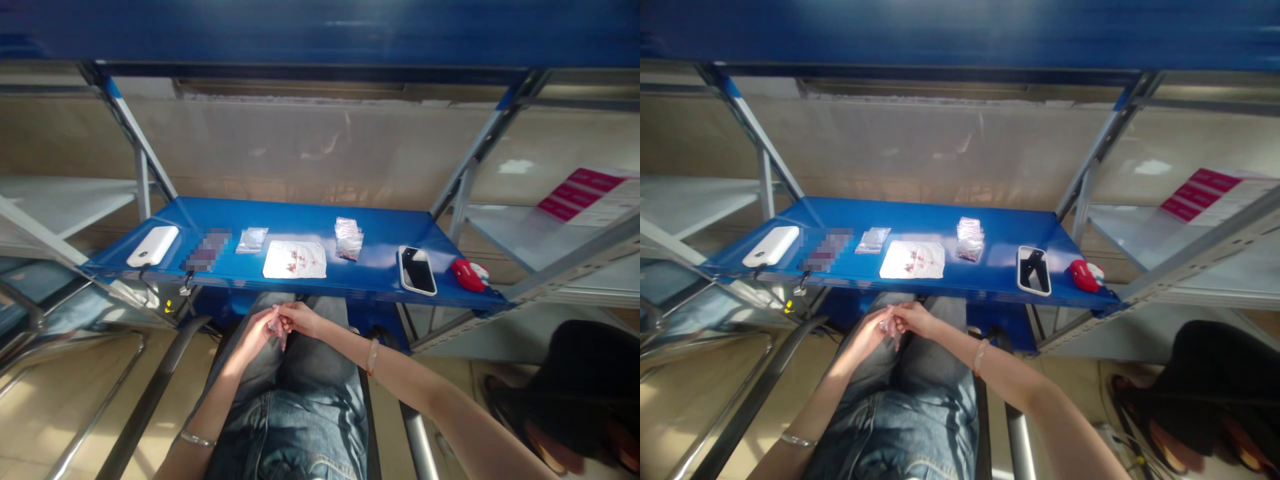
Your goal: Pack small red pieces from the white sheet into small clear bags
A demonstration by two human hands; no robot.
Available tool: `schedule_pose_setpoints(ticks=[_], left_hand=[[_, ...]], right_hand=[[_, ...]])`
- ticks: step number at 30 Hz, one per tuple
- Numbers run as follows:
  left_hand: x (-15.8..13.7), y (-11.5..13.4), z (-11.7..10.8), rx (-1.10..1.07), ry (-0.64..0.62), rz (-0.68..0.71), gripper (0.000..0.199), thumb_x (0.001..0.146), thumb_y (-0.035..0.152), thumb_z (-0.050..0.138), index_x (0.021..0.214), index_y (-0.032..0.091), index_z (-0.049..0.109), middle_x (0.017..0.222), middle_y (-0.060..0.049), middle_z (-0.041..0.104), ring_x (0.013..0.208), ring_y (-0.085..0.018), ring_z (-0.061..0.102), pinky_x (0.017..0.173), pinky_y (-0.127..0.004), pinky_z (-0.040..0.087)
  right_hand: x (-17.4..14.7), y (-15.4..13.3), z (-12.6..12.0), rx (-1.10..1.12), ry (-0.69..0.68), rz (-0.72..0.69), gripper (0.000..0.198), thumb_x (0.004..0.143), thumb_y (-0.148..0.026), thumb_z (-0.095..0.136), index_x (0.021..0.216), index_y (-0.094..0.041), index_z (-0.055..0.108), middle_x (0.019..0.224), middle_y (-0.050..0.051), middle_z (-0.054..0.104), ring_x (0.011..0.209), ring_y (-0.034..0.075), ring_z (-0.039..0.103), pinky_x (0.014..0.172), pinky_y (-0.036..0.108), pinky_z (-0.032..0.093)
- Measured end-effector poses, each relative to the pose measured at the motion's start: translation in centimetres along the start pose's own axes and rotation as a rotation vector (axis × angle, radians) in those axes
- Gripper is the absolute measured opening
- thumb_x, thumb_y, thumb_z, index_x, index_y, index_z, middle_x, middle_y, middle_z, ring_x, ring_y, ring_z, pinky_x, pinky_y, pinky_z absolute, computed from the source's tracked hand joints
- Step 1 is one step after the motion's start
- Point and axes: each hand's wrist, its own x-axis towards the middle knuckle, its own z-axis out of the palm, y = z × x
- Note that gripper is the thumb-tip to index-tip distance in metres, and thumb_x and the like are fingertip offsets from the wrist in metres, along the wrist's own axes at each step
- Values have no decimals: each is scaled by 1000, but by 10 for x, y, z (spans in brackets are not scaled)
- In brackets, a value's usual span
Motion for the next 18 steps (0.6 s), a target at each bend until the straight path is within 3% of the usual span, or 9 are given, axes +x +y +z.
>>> schedule_pose_setpoints(ticks=[7,10,13,15,18], left_hand=[[1,-2,-6,134,63,16,26,76,40,55,66,16,58,59,-2,61,53,-14,56,50,-25,46],[-3,-4,-3,229,129,40,26,77,39,56,63,16,55,49,2,55,41,-10,48,41,-21,37],[-7,-3,0,435,234,81,27,79,38,52,60,19,48,42,6,46,35,-9,43,36,-19,31],[-9,-1,0,577,298,102,27,81,37,48,61,20,44,42,6,45,36,-10,45,36,-19,33],[-12,2,-4,664,326,129,27,82,38,47,62,20,44,44,6,46,37,-10,47,39,-19,36]], right_hand=[[0,-6,-5,-123,-43,-15,39,71,-51,68,64,-16,51,52,-3,54,45,8,48,46,21,37],[-1,-3,-5,-440,36,-138,35,81,-48,57,65,-18,49,51,-3,52,45,10,48,46,23,37],[-7,1,-1,-829,185,-416,27,89,-37,47,68,-20,45,54,-2,50,49,12,48,48,23,33],[-13,4,3,-1028,207,-551,22,90,-29,44,70,-20,45,60,-1,51,54,12,48,51,24,32],[-20,5,6,-1192,153,-560,16,88,-23,44,73,-18,47,65,1,54,57,12,48,53,24,32]])
